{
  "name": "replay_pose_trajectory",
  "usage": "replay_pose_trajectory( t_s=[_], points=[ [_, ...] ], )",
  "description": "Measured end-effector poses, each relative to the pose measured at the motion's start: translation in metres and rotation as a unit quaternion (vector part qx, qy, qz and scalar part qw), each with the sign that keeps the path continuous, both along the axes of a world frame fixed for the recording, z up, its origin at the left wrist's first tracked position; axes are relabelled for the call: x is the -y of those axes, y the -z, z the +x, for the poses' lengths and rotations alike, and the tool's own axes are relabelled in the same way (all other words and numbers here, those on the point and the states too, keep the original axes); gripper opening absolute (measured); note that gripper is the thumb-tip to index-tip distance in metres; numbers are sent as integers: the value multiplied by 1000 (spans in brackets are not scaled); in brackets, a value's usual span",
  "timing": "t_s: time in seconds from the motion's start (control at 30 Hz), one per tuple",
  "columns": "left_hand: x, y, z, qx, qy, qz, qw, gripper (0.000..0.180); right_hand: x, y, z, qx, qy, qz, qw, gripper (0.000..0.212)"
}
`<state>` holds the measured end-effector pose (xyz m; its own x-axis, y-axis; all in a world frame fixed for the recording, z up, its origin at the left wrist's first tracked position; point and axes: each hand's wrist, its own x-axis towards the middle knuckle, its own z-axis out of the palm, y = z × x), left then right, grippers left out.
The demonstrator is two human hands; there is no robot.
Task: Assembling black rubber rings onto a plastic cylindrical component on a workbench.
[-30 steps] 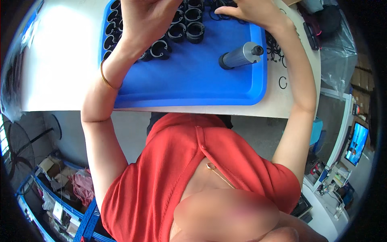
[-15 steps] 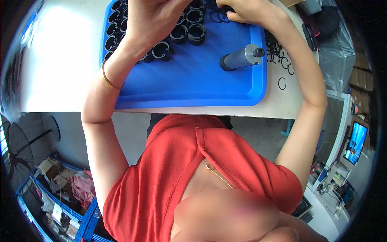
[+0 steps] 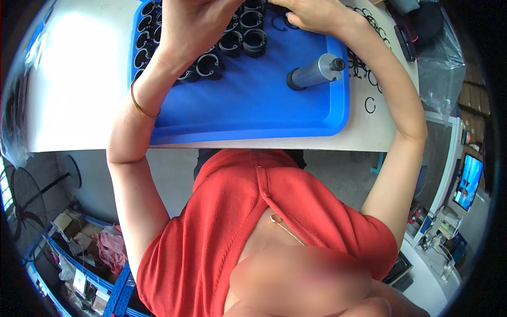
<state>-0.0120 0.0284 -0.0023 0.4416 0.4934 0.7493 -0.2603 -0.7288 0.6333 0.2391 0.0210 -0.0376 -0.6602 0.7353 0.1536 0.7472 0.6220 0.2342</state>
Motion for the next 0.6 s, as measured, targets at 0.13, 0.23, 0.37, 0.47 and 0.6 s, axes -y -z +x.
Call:
replay_pose_trajectory(
  t_s=[0.13,0.23,0.37,0.47,0.6],
  points=[
    [0,2,-1,-12,-12,-8,1000,18,3,-8,-2,18,-15,-12,1000,35],
    [-1,3,0,-8,-14,-11,1000,18,10,-18,-1,48,-28,-21,998,32],
    [0,3,0,-13,-19,-10,1000,17,19,-21,4,46,-54,-11,997,31],
    [0,3,-2,-19,-31,-5,999,16,28,-36,-1,42,-52,-52,996,26],
    [2,0,-3,-22,-19,-9,1000,16,37,-48,-3,83,-75,-85,990,20]
  ],
)
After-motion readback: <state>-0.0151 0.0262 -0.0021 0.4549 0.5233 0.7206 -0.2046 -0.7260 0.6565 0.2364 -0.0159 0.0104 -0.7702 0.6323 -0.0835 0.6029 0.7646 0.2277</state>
